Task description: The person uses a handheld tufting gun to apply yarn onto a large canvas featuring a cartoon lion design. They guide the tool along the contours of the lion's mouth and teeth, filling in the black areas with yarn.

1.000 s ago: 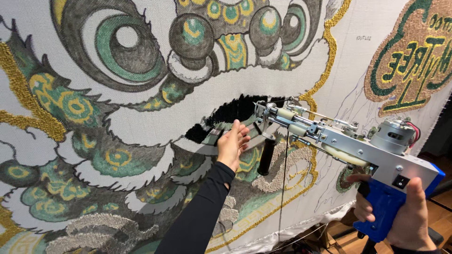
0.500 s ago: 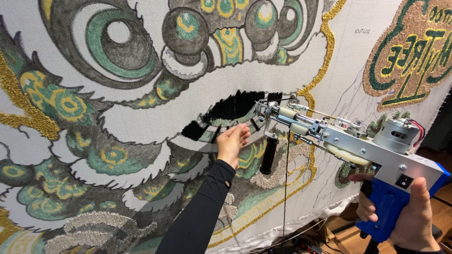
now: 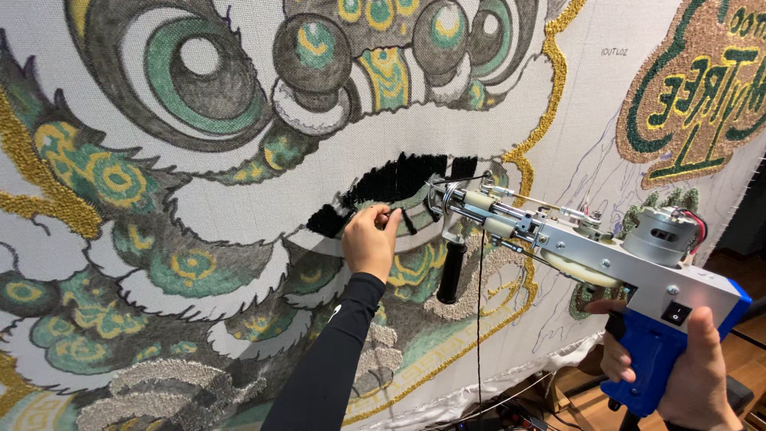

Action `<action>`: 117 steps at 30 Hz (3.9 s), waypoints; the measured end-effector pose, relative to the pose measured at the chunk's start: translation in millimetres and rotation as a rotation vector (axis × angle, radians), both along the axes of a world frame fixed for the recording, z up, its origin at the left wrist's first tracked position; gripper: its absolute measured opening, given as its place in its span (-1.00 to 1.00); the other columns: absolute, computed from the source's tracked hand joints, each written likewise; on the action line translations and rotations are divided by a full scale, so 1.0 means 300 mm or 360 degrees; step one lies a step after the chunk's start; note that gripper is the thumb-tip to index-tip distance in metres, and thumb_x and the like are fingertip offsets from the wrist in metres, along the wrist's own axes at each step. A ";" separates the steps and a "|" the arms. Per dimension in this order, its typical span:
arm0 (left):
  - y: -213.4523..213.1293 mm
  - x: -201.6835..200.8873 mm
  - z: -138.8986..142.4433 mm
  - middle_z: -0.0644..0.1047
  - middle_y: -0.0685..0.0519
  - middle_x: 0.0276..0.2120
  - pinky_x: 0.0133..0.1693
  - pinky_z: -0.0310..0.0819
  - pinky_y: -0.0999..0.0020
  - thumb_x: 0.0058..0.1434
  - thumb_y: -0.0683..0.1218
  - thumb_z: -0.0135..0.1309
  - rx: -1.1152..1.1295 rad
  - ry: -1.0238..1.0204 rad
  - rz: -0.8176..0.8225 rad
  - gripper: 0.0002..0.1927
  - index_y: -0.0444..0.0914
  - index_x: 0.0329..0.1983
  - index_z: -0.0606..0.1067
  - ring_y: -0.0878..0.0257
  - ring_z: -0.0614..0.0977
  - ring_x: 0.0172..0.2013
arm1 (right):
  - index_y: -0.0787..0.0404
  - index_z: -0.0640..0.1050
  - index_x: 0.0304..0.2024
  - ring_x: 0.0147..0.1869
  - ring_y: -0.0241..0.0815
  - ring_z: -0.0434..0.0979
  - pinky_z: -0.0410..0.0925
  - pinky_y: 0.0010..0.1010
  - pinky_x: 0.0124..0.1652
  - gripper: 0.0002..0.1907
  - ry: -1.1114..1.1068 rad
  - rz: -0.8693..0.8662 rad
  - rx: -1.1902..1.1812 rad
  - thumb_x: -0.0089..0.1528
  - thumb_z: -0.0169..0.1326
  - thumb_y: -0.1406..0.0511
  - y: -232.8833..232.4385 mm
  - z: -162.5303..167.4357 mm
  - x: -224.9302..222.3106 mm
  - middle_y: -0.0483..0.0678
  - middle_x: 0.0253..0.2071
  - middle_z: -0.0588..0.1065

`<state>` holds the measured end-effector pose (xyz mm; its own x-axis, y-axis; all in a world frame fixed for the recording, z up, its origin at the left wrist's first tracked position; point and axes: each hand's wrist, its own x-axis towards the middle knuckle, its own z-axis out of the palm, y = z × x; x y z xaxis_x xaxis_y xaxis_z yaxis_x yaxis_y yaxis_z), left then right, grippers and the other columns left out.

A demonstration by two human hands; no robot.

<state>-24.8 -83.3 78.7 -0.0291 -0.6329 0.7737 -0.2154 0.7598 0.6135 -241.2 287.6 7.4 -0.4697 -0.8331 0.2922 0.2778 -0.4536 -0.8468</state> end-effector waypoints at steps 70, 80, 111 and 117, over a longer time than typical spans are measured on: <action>-0.042 -0.036 -0.225 0.61 0.13 -0.45 -0.56 0.43 0.41 0.25 0.11 0.20 -0.0691 -0.0570 -0.0116 -0.74 -0.16 -0.35 0.64 0.35 0.56 -0.62 | 0.77 0.42 0.10 -0.66 -0.15 0.43 0.33 -0.32 -0.71 0.22 0.0182 -0.0338 0.0105 0.18 -0.04 -0.40 -0.016 0.003 0.056 0.13 -0.67 0.37; -0.080 0.034 -0.073 0.48 0.11 -0.38 -0.51 0.49 0.29 0.30 0.10 0.14 -0.0823 -0.0632 0.0152 -0.68 -0.09 0.03 0.64 0.23 0.56 -0.60 | 0.78 0.43 0.09 -0.67 -0.15 0.44 0.35 -0.34 -0.70 0.24 0.0183 -0.0345 0.0137 0.16 -0.05 -0.41 -0.002 0.009 0.050 0.09 -0.68 0.36; -0.062 0.079 0.077 0.48 0.09 -0.59 -0.57 0.43 0.23 0.32 0.08 0.18 -0.0879 -0.0809 0.0133 -0.77 0.00 -0.01 0.67 0.18 0.53 -0.66 | 0.73 0.43 0.12 -0.64 -0.17 0.43 0.33 -0.37 -0.64 0.20 0.0143 -0.0209 0.0103 0.19 -0.05 -0.40 -0.023 0.003 0.037 0.08 -0.66 0.37; -0.065 0.053 0.086 0.50 0.13 -0.59 -0.50 0.44 0.21 0.17 0.06 0.30 -0.0525 -0.0337 -0.0055 -0.83 -0.11 -0.32 0.64 0.16 0.55 -0.59 | 0.74 0.43 0.12 -0.63 -0.17 0.39 0.32 -0.35 -0.63 0.20 0.0143 -0.0232 0.0120 0.21 -0.07 -0.40 -0.049 0.017 0.054 0.05 -0.63 0.34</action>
